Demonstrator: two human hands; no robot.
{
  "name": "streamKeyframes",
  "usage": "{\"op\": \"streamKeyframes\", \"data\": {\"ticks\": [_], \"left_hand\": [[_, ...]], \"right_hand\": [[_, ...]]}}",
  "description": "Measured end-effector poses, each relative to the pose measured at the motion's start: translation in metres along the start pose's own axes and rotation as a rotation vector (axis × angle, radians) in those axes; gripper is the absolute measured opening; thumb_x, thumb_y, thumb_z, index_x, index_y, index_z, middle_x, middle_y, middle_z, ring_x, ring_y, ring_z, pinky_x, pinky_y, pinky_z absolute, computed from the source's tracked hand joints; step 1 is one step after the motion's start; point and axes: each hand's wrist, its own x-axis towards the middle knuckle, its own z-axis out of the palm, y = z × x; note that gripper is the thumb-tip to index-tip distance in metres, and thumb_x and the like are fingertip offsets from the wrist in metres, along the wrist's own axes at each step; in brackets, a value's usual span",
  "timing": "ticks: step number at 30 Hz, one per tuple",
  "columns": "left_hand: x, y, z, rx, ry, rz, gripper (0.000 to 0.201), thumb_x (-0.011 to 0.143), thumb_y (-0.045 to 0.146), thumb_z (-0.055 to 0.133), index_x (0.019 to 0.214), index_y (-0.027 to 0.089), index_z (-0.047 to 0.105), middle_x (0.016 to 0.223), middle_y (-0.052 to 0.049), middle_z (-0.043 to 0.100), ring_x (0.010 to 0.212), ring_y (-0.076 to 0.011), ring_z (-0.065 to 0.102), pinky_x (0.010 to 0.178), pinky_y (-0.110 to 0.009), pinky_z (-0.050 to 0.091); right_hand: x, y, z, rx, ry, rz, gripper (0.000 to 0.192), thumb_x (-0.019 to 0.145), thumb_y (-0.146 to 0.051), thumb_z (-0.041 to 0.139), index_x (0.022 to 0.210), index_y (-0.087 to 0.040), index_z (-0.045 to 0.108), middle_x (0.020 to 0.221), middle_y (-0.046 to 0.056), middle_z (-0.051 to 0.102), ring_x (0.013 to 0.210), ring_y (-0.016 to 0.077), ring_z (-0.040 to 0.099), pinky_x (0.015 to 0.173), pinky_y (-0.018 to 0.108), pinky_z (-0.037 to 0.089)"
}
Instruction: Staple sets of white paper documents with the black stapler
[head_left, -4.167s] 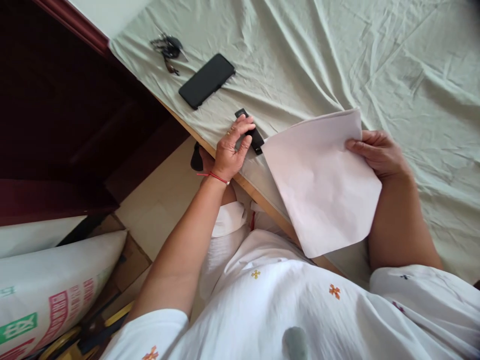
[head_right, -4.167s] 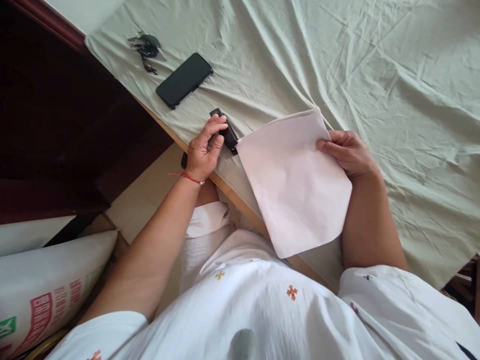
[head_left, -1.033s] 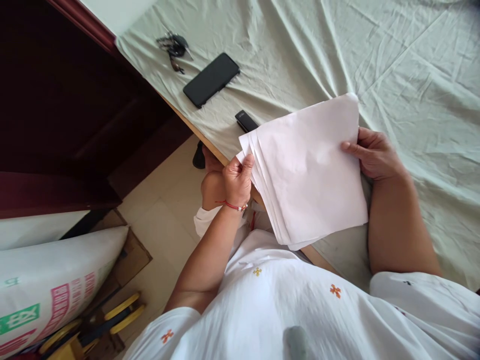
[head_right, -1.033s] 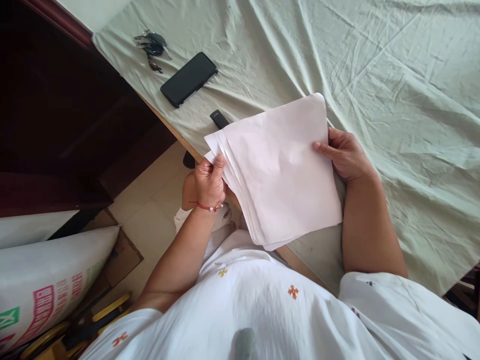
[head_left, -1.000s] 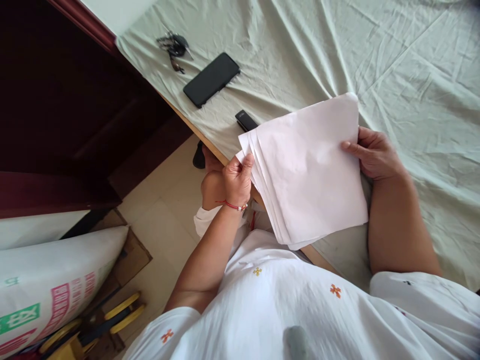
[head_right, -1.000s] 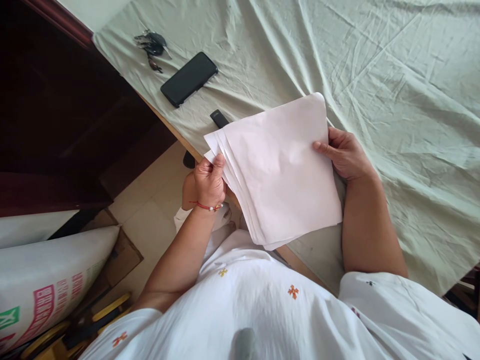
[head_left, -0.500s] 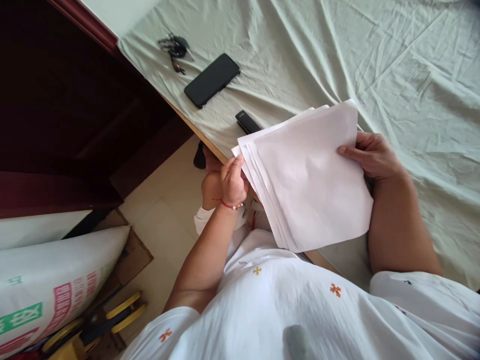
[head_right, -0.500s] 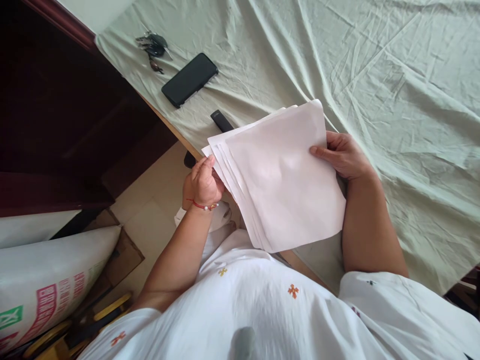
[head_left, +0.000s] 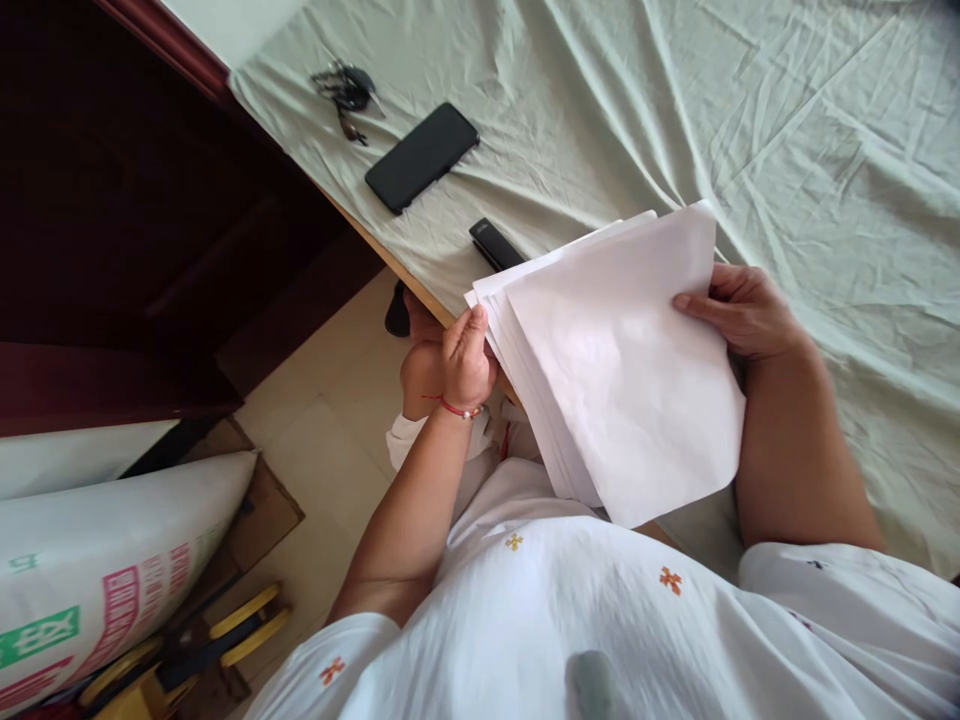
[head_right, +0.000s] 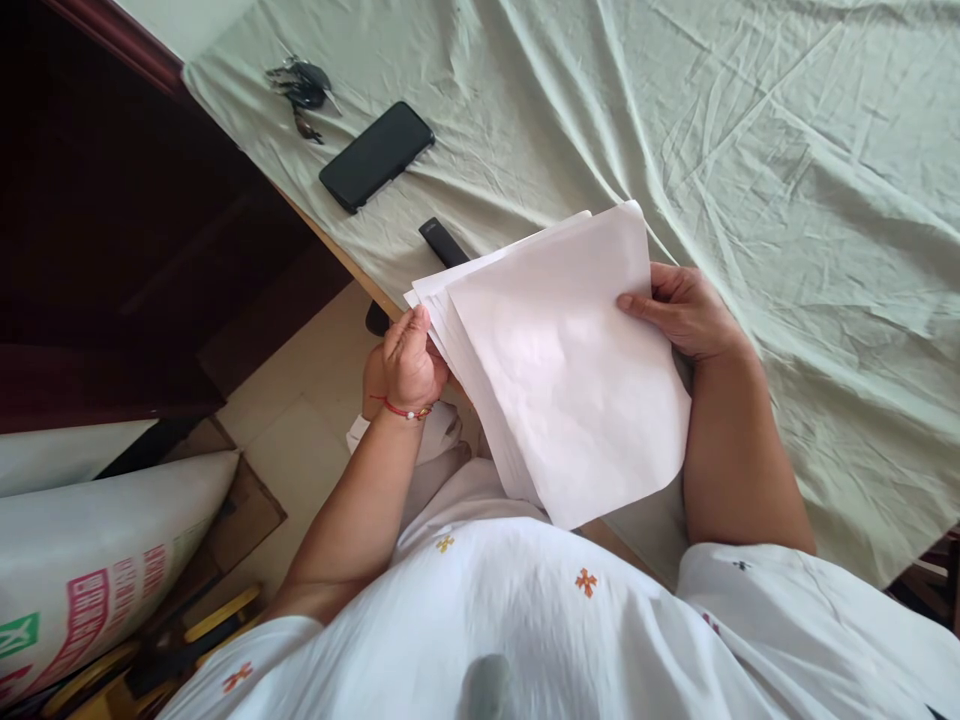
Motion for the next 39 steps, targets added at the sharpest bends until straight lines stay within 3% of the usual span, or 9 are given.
{"op": "streamKeyframes", "data": {"ticks": [6, 15, 29, 39], "left_hand": [[-0.001, 0.000, -0.001, 0.046, -0.023, 0.005, 0.047, 0.089, 0.068, 0.070, 0.098, 0.022, 0.081, 0.099, -0.006, 0.079, 0.109, -0.0265, 0.075, 0.104, -0.039, 0.059], [-0.003, 0.004, 0.006, -0.025, -0.011, 0.015, 0.043, 0.092, 0.064, 0.068, 0.100, 0.024, 0.081, 0.101, -0.005, 0.078, 0.107, -0.0249, 0.076, 0.100, -0.038, 0.061], [-0.004, 0.006, 0.008, -0.007, 0.034, -0.002, 0.049, 0.090, 0.069, 0.067, 0.090, 0.021, 0.080, 0.096, -0.006, 0.078, 0.120, -0.0283, 0.072, 0.107, -0.041, 0.058], [-0.003, 0.010, 0.012, 0.002, 0.047, 0.003, 0.049, 0.086, 0.071, 0.069, 0.091, 0.023, 0.080, 0.102, -0.006, 0.078, 0.127, -0.0291, 0.069, 0.112, -0.041, 0.055]], "right_hand": [[0.000, -0.001, 0.000, -0.018, -0.002, 0.012, 0.028, 0.078, -0.034, 0.092, 0.104, -0.026, 0.085, 0.101, 0.003, 0.083, 0.082, 0.0190, 0.079, 0.072, 0.028, 0.067], [-0.002, -0.005, 0.000, -0.041, -0.046, 0.028, 0.028, 0.080, -0.035, 0.090, 0.106, -0.026, 0.085, 0.102, 0.003, 0.083, 0.085, 0.0201, 0.079, 0.074, 0.029, 0.068], [-0.004, -0.007, 0.002, -0.056, -0.053, 0.056, 0.032, 0.080, -0.034, 0.090, 0.111, -0.028, 0.085, 0.105, 0.002, 0.083, 0.091, 0.0217, 0.080, 0.078, 0.030, 0.069], [-0.003, -0.008, 0.006, -0.012, -0.069, 0.057, 0.025, 0.079, -0.031, 0.090, 0.104, -0.029, 0.086, 0.100, 0.000, 0.083, 0.087, 0.0207, 0.080, 0.076, 0.028, 0.069]]}}
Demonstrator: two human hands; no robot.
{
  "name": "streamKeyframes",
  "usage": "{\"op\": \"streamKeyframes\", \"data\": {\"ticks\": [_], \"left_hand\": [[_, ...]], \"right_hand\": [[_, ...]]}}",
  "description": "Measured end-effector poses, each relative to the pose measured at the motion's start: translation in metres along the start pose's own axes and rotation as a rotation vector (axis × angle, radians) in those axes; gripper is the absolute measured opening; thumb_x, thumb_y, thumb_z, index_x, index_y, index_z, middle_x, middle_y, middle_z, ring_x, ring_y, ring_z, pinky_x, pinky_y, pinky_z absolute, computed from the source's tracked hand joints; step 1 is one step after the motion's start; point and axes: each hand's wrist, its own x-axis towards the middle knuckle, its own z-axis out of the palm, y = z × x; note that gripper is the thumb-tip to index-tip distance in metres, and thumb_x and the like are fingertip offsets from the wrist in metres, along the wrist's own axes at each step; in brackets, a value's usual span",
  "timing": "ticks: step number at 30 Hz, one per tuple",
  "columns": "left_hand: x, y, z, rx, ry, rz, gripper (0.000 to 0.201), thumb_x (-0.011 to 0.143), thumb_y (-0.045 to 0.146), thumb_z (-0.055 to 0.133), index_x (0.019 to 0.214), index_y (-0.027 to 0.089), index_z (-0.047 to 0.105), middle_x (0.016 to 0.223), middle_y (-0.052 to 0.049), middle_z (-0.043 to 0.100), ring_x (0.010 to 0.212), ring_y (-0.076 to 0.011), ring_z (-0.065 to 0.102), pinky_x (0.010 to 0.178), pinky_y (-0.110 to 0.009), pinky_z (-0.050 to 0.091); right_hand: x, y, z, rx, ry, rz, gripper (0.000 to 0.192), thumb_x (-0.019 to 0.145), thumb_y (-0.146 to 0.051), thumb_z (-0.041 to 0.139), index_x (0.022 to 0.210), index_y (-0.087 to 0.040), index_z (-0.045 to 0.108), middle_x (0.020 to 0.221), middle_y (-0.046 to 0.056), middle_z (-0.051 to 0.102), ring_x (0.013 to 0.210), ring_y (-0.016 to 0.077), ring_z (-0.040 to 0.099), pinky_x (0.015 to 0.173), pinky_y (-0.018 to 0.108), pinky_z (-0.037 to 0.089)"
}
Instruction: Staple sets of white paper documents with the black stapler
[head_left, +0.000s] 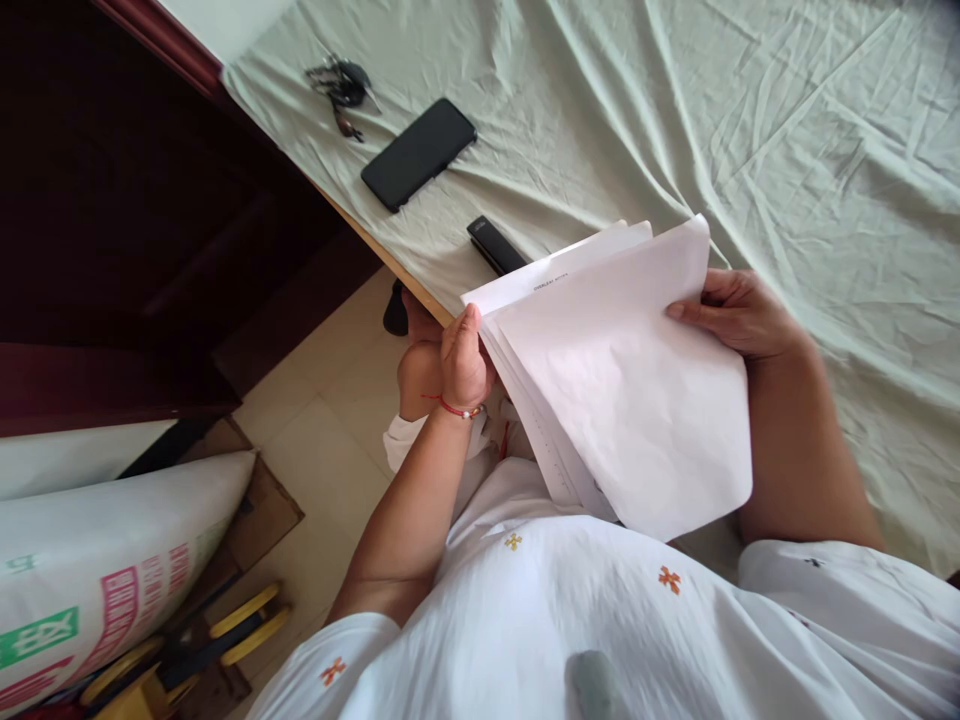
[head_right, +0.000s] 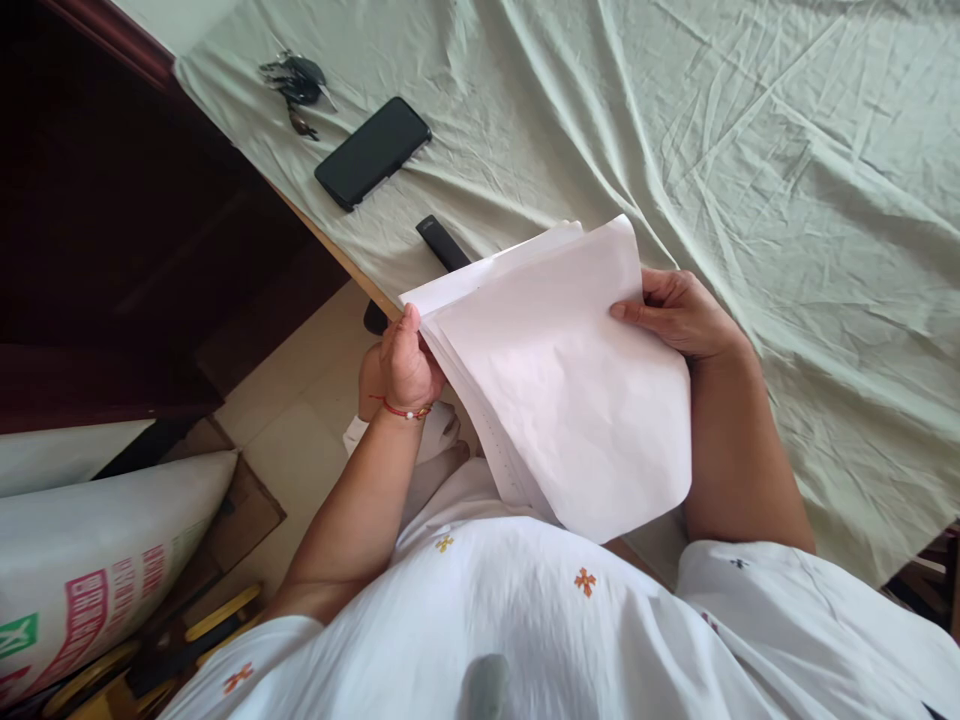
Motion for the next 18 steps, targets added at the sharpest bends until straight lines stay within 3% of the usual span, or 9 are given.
{"op": "streamKeyframes", "data": {"ticks": [18], "left_hand": [[0.0023, -0.0056, -0.0023, -0.042, 0.093, -0.040, 0.050, 0.079, 0.071, 0.075, 0.090, 0.022, 0.078, 0.101, -0.006, 0.078, 0.126, -0.0287, 0.069, 0.112, -0.040, 0.055]], "right_hand": [[0.0017, 0.0007, 0.0037, -0.017, 0.051, -0.040, 0.026, 0.078, -0.036, 0.091, 0.102, -0.027, 0.086, 0.099, 0.002, 0.083, 0.082, 0.0192, 0.078, 0.075, 0.029, 0.067]]}}
